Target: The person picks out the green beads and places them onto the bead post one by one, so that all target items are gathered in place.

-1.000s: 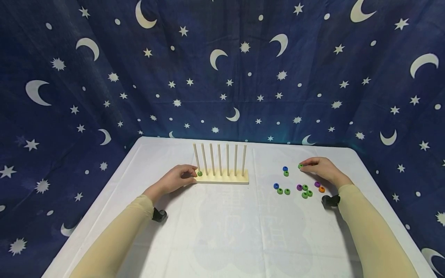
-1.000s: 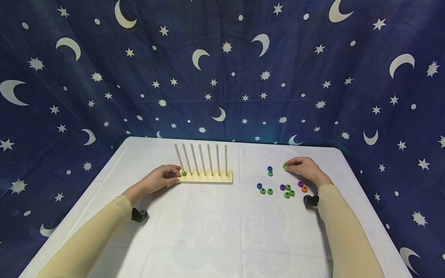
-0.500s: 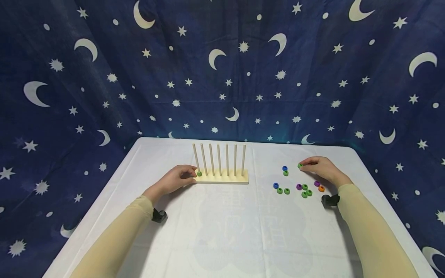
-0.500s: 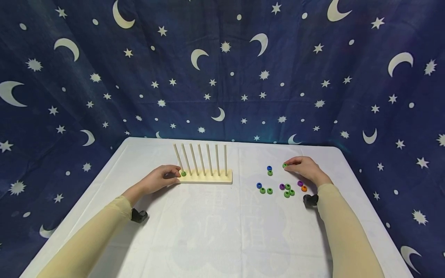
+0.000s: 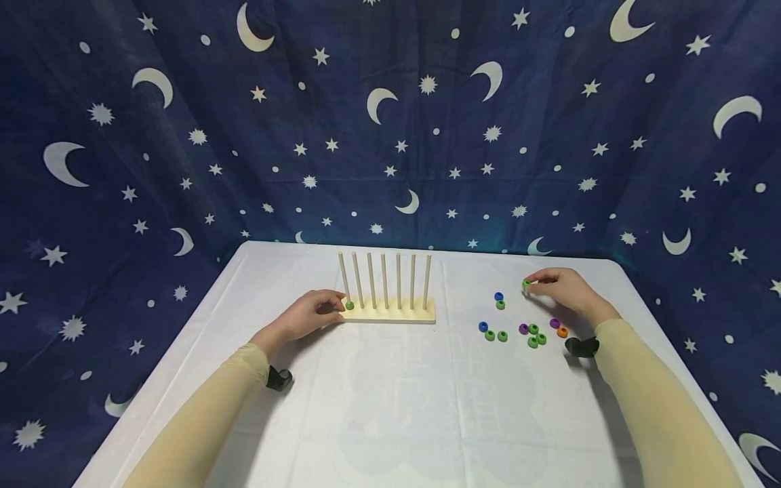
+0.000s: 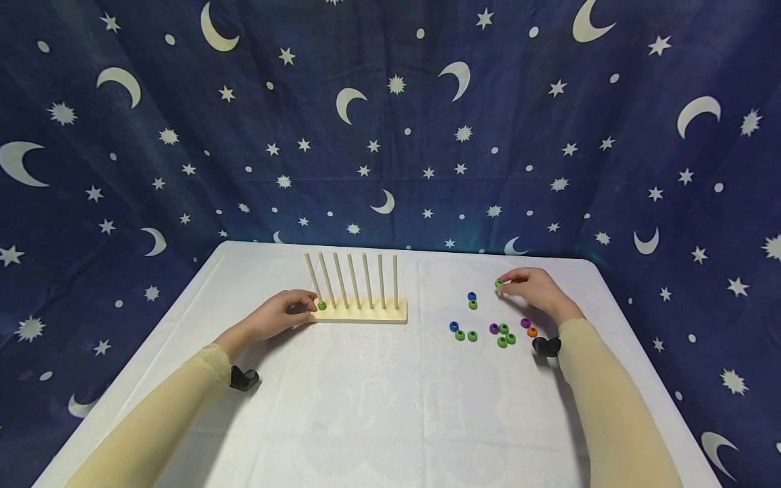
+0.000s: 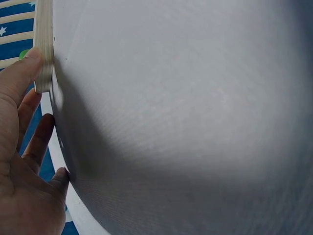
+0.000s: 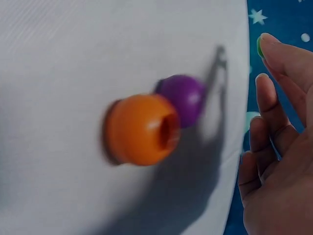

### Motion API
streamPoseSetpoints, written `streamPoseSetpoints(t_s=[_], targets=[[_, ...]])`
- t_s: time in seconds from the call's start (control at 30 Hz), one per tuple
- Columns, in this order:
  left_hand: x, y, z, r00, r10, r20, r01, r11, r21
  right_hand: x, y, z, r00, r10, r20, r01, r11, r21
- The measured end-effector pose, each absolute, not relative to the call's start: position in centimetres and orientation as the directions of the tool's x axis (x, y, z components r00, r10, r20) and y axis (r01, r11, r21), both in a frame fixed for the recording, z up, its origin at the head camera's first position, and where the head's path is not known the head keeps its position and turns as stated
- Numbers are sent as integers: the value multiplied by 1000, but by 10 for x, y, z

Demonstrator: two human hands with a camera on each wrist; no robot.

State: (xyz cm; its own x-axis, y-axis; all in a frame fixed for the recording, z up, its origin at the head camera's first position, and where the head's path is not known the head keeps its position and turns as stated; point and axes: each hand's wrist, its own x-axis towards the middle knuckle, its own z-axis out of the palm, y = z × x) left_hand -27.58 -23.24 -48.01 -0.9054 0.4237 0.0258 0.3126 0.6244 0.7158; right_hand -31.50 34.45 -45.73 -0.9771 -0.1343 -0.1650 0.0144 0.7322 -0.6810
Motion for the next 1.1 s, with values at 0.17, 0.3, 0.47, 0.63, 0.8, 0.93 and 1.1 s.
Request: streamPoseSetpoints(t_s=[0.17, 0.3, 0.47, 0.63, 0.8, 0.93, 1.1], targets=[[-277, -233, -482, -906, 423, 20, 309, 627, 715, -314, 338, -440, -980, -175, -95, -64, 732, -679], [-278, -233, -483, -904, 427, 18, 310, 626, 715, -313, 328, -425, -978, -198, -72, -98, 731, -675], [-277, -233, -481, -908, 420, 10, 303, 639, 707, -311, 313, -405, -976, -210, -59, -115, 723, -682], [-276, -233, -480, -905, 426, 21, 316, 638, 702, -309, 295, -386, -972, -235, -25, -159, 727, -668], [-276, -233, -479, -908, 419, 23, 314, 643, 698, -306, 276, -365, -959, -282, 13, -216, 703, -678], [-276, -232, -478, -910, 413, 21, 310, 647, 696, -304, 264, -350, -949, -311, 46, -259, 692, -674], [-277, -232, -478, -907, 421, 28, 318, 640, 699, -304, 248, -335, -938, -339, 70, -296, 682, -669]])
